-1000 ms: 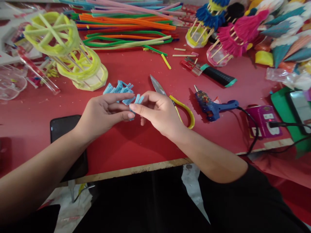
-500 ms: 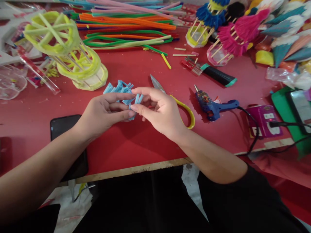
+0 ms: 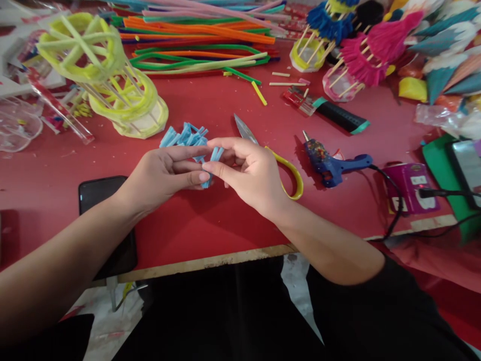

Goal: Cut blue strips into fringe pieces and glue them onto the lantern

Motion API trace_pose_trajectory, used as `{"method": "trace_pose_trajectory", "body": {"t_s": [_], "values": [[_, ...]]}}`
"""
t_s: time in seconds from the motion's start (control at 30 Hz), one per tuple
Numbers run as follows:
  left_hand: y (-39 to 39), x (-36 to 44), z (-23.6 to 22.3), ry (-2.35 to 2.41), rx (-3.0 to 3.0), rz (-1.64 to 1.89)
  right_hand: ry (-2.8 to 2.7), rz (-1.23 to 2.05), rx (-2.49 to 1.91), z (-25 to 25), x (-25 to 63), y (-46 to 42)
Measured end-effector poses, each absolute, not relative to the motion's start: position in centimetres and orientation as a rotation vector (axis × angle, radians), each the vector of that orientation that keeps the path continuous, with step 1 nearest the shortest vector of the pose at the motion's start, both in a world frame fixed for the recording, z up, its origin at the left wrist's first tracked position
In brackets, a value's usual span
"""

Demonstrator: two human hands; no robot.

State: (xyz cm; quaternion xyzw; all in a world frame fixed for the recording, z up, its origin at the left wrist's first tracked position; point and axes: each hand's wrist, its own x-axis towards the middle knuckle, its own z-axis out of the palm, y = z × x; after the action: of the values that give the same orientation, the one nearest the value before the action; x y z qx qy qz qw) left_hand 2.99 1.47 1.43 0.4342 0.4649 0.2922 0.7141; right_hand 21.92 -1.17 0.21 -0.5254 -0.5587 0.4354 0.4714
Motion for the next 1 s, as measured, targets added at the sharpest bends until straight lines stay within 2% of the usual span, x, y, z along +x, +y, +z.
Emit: {"method": "trace_pose_trajectory", "body": {"t_s": [0.4,0.67,1.0], "values": [[1.5,3.1,1.4,1.069,0.992,0.679,-1.639,0.895,-1.321,-0.2,22.7,-1.5],[1.6,2.9,1.0,1.006,0.817,0.772,-2.064,0.539,-1.179,0.0,22.9,-1.7],[1.3,3.0,0.6,0.984,0.870,0.784,-2.047,0.504,-1.228,0.2,22.8,-1.9]]}}
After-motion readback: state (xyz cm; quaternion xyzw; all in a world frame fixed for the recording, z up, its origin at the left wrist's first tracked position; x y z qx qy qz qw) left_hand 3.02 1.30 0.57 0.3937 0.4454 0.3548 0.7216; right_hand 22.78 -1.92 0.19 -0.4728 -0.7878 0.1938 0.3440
